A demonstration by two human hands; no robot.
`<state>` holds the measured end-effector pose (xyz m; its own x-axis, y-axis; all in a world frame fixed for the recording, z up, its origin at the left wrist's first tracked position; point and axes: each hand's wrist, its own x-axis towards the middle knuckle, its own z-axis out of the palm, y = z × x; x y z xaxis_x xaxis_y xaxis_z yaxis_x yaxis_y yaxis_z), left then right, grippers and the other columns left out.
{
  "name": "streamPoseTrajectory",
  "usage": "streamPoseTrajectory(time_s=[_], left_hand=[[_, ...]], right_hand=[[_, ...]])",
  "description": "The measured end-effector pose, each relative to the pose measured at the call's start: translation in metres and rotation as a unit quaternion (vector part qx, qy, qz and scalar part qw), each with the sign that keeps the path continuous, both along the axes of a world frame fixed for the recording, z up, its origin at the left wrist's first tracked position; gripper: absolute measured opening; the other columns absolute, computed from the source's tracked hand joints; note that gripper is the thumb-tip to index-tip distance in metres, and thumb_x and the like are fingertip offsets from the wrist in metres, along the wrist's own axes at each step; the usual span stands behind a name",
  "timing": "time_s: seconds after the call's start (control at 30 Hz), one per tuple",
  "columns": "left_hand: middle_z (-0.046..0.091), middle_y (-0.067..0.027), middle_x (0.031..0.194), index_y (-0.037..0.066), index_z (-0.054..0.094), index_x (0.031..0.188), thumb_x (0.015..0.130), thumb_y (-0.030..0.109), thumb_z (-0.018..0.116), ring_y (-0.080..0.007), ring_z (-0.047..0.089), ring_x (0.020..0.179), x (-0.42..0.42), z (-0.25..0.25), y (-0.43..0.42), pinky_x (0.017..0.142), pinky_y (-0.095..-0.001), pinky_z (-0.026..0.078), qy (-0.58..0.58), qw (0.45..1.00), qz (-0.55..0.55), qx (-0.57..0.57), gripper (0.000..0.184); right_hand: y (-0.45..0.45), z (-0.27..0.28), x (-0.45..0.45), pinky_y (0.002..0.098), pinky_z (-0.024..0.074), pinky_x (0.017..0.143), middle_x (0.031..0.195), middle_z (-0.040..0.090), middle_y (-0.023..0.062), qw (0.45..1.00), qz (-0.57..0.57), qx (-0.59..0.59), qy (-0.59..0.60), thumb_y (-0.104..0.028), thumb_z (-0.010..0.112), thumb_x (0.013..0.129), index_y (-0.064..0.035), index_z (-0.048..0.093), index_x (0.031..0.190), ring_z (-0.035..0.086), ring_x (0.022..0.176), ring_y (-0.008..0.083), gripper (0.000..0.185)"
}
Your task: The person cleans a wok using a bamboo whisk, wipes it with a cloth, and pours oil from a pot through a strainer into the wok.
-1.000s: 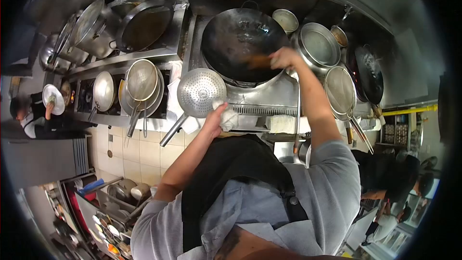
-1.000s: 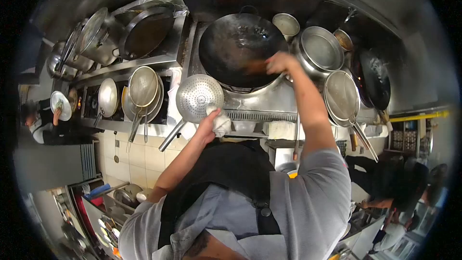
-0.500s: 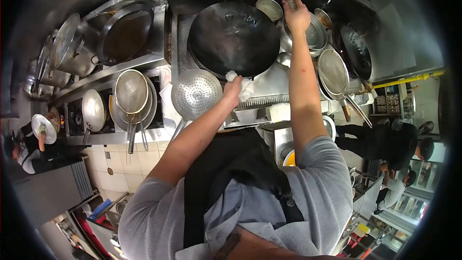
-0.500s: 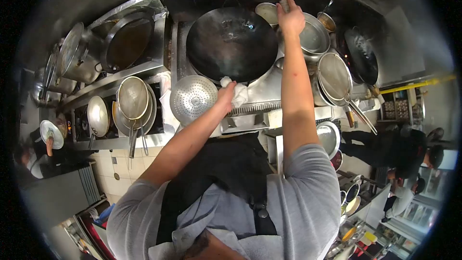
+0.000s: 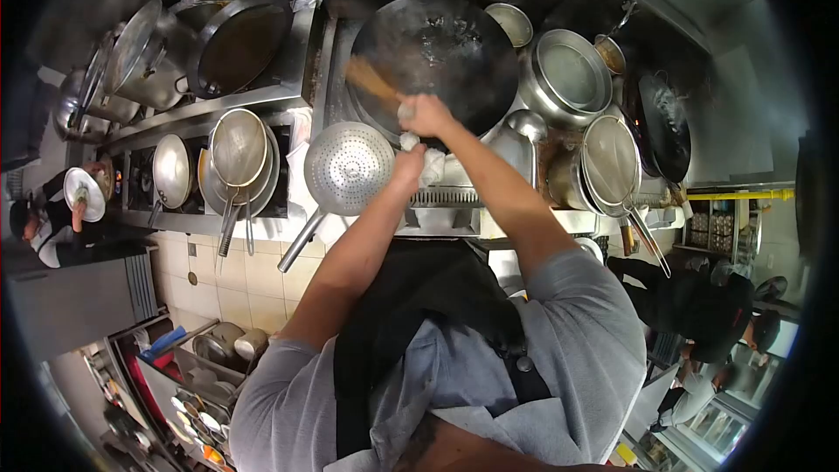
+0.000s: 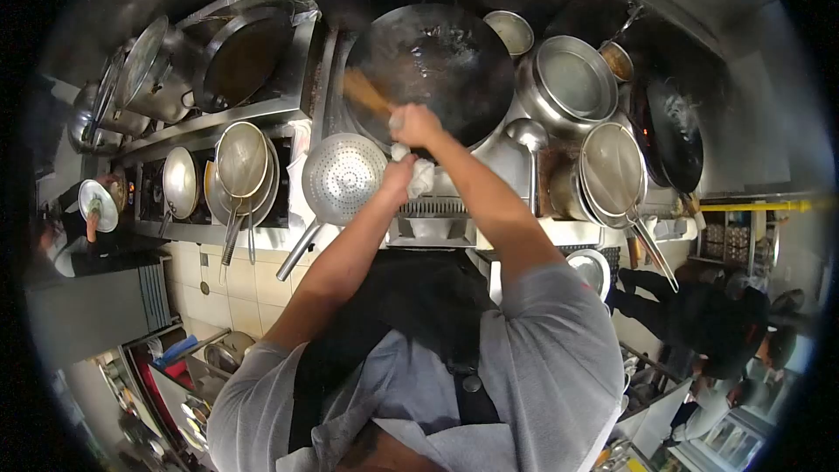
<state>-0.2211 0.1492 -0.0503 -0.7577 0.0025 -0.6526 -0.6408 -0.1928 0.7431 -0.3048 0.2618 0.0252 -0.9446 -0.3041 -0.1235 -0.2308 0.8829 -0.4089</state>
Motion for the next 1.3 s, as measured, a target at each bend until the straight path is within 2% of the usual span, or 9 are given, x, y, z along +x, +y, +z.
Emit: streamPoseTrajectory(time_s=[0.1,0.13,0.17,0.23,0.3,0.53,1.03,1.23,1.3], left_hand=[[0.068,-0.0228,0.108,-0.021,0.058,0.115,0.093,0.024,0.064,-0.0275,0.067,0.088,0.011,-0.007,0.000,0.073,-0.0424,0.054,0.020,0.998,0.032,0.047,0.050],[0.068,-0.0230,0.107,-0.021,0.058,0.115,0.093,0.023,0.064,-0.0271,0.067,0.087,0.010,-0.003,0.000,0.072,-0.0420,0.054,-0.010,0.999,0.017,0.028,0.050],[0.068,-0.0230,0.107,-0.021,0.058,0.115,0.093,0.023,0.064,-0.0271,0.067,0.087,0.008,-0.006,0.001,0.072,-0.0420,0.054,-0.010,1.000,0.011,0.024,0.050],[0.068,-0.0229,0.105,-0.022,0.058,0.114,0.093,0.022,0.064,-0.0272,0.068,0.086,0.007,-0.014,0.004,0.071,-0.0416,0.054,-0.030,0.999,0.025,0.032,0.050],[0.068,-0.0238,0.107,-0.022,0.057,0.116,0.093,0.025,0.064,-0.0278,0.068,0.088,0.009,0.010,0.005,0.071,-0.0413,0.054,-0.028,0.999,0.014,0.015,0.053],[0.065,-0.0258,0.116,-0.021,0.056,0.120,0.093,0.026,0.065,-0.0284,0.067,0.094,0.015,-0.020,0.004,0.078,-0.0414,0.054,-0.026,0.999,0.013,0.019,0.055],[0.065,-0.0275,0.118,-0.019,0.055,0.122,0.094,0.030,0.068,-0.0305,0.065,0.103,0.018,0.009,0.000,0.084,-0.0401,0.053,-0.020,1.000,-0.017,-0.012,0.058],[0.066,-0.0262,0.113,-0.018,0.056,0.120,0.094,0.027,0.067,-0.0300,0.068,0.095,0.014,0.003,0.000,0.078,-0.0413,0.055,-0.032,0.999,-0.017,0.008,0.054],[0.067,-0.0241,0.109,-0.019,0.056,0.119,0.093,0.025,0.067,-0.0288,0.068,0.090,0.017,0.020,0.000,0.074,-0.0417,0.055,-0.045,0.998,-0.009,0.050,0.052]], right_hand=[[0.049,0.016,0.025,0.0416,0.0575,0.079,0.098,0.074,0.0163,0.980,0.130,-0.147,0.019,-0.039,0.079,0.075,-0.0288,0.065,0.135,0.072,0.087,0.0305,0.062],[0.067,0.081,0.024,0.0353,0.0551,0.056,0.078,0.069,0.0054,0.948,-0.003,-0.134,-0.287,-0.037,0.083,0.072,-0.0289,0.065,0.135,0.064,0.060,0.0188,0.066],[0.102,0.073,0.003,0.0290,0.0455,0.041,0.067,0.058,-0.0007,0.952,-0.024,-0.096,-0.291,-0.032,0.084,0.073,-0.0292,0.066,0.134,0.048,0.046,0.0103,0.064],[0.161,0.078,-0.043,0.0443,0.0592,0.079,0.110,0.072,0.0192,0.969,-0.007,0.244,-0.040,-0.045,0.067,0.086,-0.0247,0.070,0.126,0.073,0.092,0.0316,0.044],[0.188,0.072,-0.087,0.0470,0.0569,0.086,0.117,0.068,0.0230,0.921,-0.342,0.160,0.096,-0.039,0.060,0.090,-0.0180,0.065,0.130,0.071,0.100,0.0384,0.045],[0.128,0.100,-0.098,0.0515,0.0542,0.084,0.110,0.065,0.0195,0.829,-0.434,-0.046,0.350,-0.043,0.066,0.088,-0.0318,0.043,0.151,0.068,0.096,0.0419,0.068],[0.113,0.115,-0.136,0.0483,0.0557,0.074,0.102,0.065,0.0204,0.810,-0.389,-0.055,0.435,-0.042,0.072,0.085,-0.0252,0.050,0.146,0.068,0.087,0.0412,0.067],[0.043,-0.018,-0.087,0.0464,0.0562,0.088,0.110,0.071,0.0225,0.970,-0.223,0.088,0.048,-0.041,0.064,0.084,-0.0060,0.073,0.103,0.069,0.106,0.0350,0.040],[0.006,-0.011,-0.016,0.0405,0.0586,0.081,0.102,0.072,0.0237,0.987,-0.075,-0.134,-0.046,-0.036,0.078,0.073,-0.0160,0.071,0.124,0.074,0.086,0.0322,0.055]])
